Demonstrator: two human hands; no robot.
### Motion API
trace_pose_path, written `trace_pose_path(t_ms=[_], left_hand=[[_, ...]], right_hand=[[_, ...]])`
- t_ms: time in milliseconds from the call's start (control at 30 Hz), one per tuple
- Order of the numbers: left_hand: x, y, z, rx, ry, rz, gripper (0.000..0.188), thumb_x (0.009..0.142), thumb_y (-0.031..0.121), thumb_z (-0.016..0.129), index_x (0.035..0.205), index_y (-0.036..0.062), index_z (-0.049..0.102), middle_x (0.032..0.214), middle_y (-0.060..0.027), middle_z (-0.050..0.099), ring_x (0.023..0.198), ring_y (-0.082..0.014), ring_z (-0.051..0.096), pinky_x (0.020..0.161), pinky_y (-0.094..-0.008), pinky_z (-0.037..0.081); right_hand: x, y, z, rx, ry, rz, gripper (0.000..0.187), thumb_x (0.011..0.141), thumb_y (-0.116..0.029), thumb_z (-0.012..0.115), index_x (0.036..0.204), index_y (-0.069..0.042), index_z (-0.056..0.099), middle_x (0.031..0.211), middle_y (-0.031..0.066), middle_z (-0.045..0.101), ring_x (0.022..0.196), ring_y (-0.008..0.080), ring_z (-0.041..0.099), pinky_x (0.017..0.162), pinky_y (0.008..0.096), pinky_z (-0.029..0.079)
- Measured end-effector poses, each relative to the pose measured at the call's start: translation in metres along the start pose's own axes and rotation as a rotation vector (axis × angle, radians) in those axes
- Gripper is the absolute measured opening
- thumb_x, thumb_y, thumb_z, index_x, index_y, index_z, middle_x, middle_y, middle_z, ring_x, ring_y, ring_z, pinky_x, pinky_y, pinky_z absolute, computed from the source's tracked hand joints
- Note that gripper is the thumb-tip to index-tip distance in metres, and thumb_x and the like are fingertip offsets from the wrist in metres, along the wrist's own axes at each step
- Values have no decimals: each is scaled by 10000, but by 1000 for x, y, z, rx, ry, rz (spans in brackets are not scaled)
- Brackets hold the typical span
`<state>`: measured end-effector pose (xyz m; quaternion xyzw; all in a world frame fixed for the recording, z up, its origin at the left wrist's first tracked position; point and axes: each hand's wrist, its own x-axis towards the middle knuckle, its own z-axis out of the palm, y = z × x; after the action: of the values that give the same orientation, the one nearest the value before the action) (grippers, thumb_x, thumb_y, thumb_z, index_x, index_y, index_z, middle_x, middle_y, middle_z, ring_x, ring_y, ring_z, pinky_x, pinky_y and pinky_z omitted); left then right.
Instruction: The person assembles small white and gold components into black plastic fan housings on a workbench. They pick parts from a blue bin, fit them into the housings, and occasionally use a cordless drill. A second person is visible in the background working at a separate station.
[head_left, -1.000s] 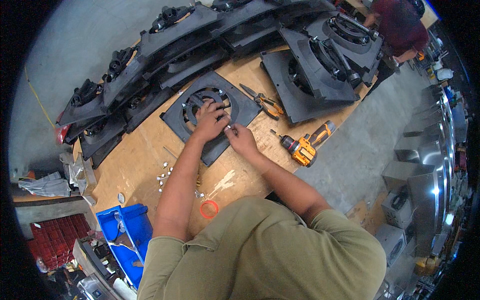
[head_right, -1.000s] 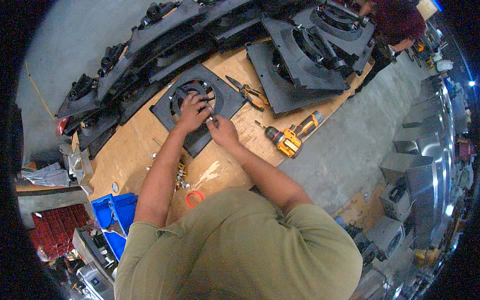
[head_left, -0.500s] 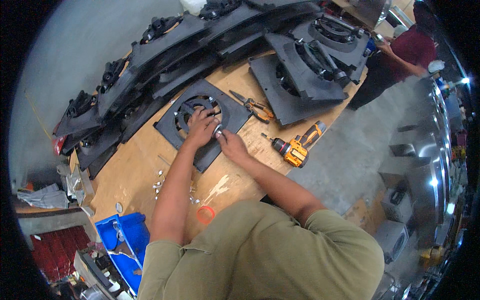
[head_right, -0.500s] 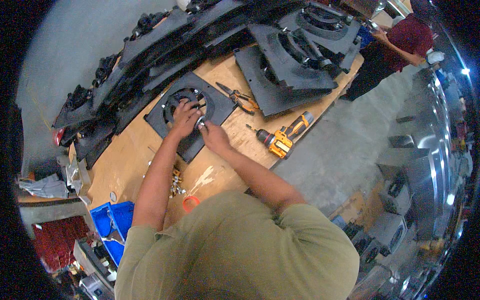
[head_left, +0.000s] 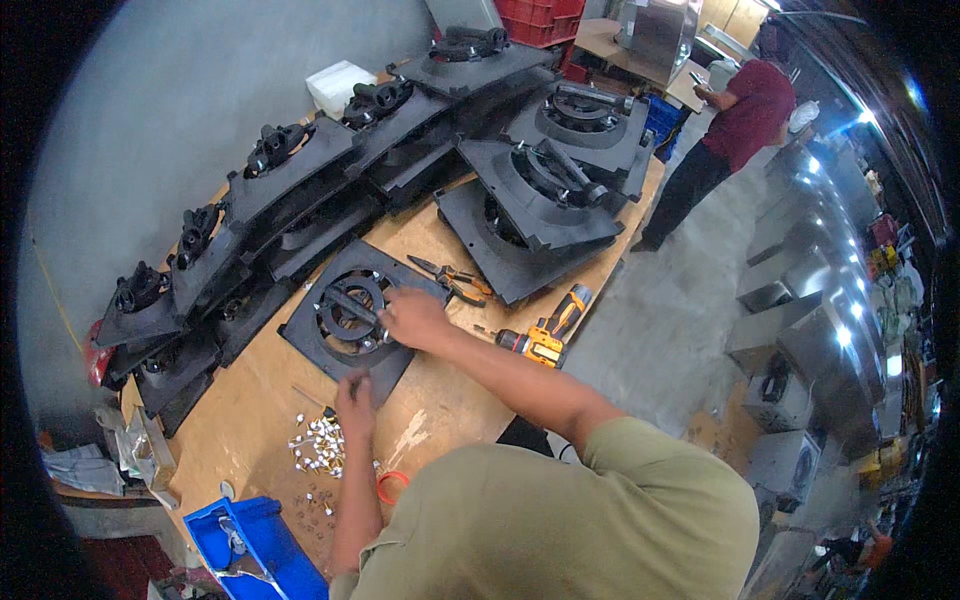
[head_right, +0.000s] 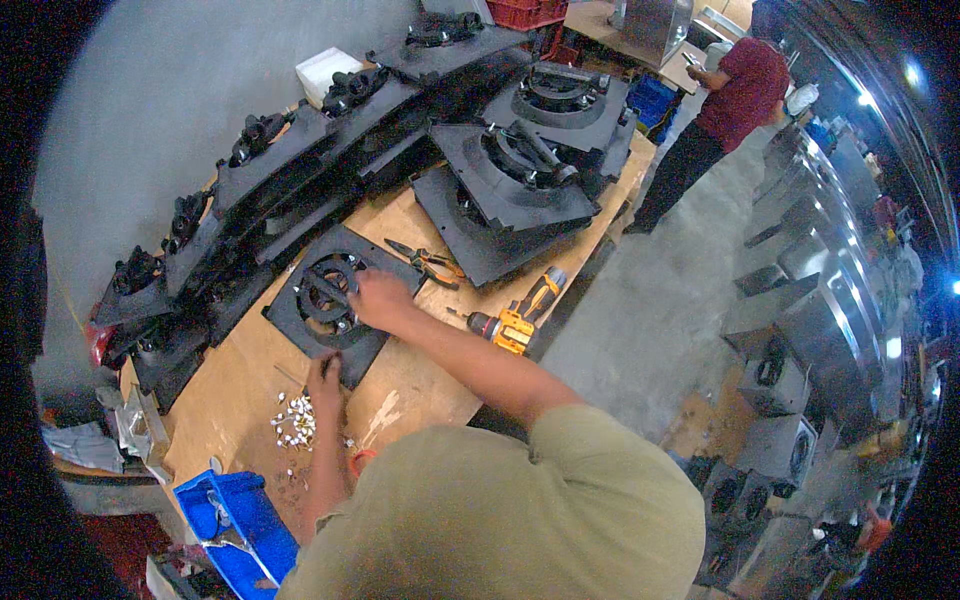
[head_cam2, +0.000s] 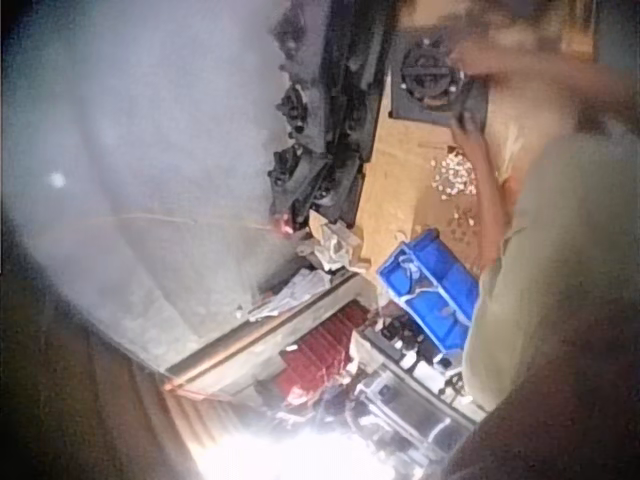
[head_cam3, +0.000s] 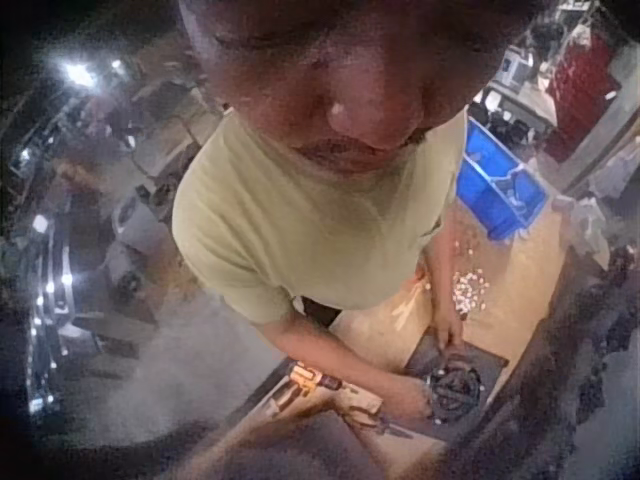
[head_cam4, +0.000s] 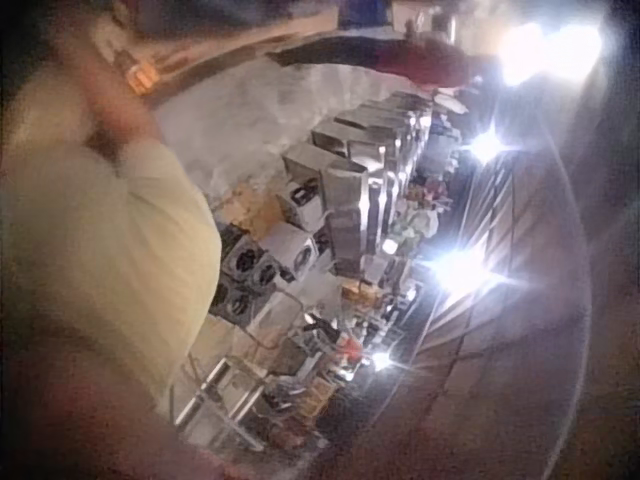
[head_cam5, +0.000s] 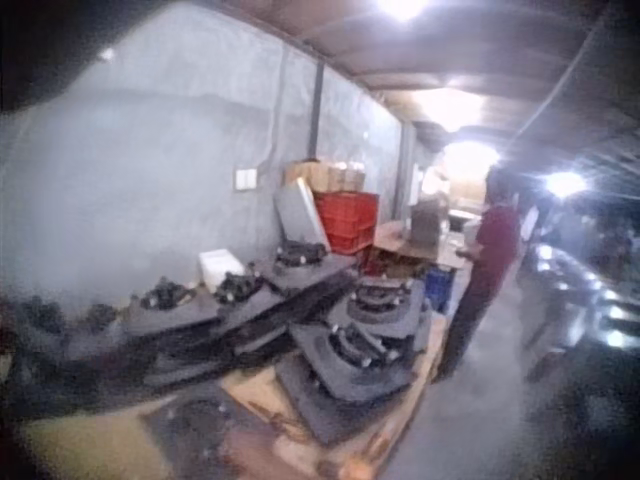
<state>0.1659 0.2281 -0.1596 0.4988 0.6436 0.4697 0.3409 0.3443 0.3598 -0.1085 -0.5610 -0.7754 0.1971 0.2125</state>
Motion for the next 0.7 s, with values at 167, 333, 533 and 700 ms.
trace_pose_path(t_ms=[167,333,533,700], left_hand=[[-104,-1,-36,-89,-37,-147,171,890,70,609,1044,1,641,995,-85,671,936,-170,613,872,-299,474],[-166,5,-73,-84,195,-184,168,891,68,611,1047,12,633,1003,-68,655,934,-166,600,859,-301,473],[-200,-3,-97,-245,410,-236,160,919,93,592,1048,5,623,989,-65,644,918,-160,593,854,-300,473],[-181,31,-78,-147,282,-148,172,917,92,599,1056,-6,624,1001,-86,650,928,-167,604,857,-297,477]], right_hand=[[61,-31,30,-185,-393,-31,370,768,-253,670,1026,11,691,1047,195,696,970,357,677,845,467,543],[67,-43,31,-251,-437,-93,318,748,-176,640,1001,8,699,1058,212,688,1026,344,661,872,419,532],[39,-59,-74,14,-523,-210,446,718,-176,721,1074,81,643,1013,214,685,913,292,671,798,380,506],[-32,-41,-212,629,-457,-165,560,754,-30,716,1267,87,526,1081,159,664,950,184,623,866,326,501]])
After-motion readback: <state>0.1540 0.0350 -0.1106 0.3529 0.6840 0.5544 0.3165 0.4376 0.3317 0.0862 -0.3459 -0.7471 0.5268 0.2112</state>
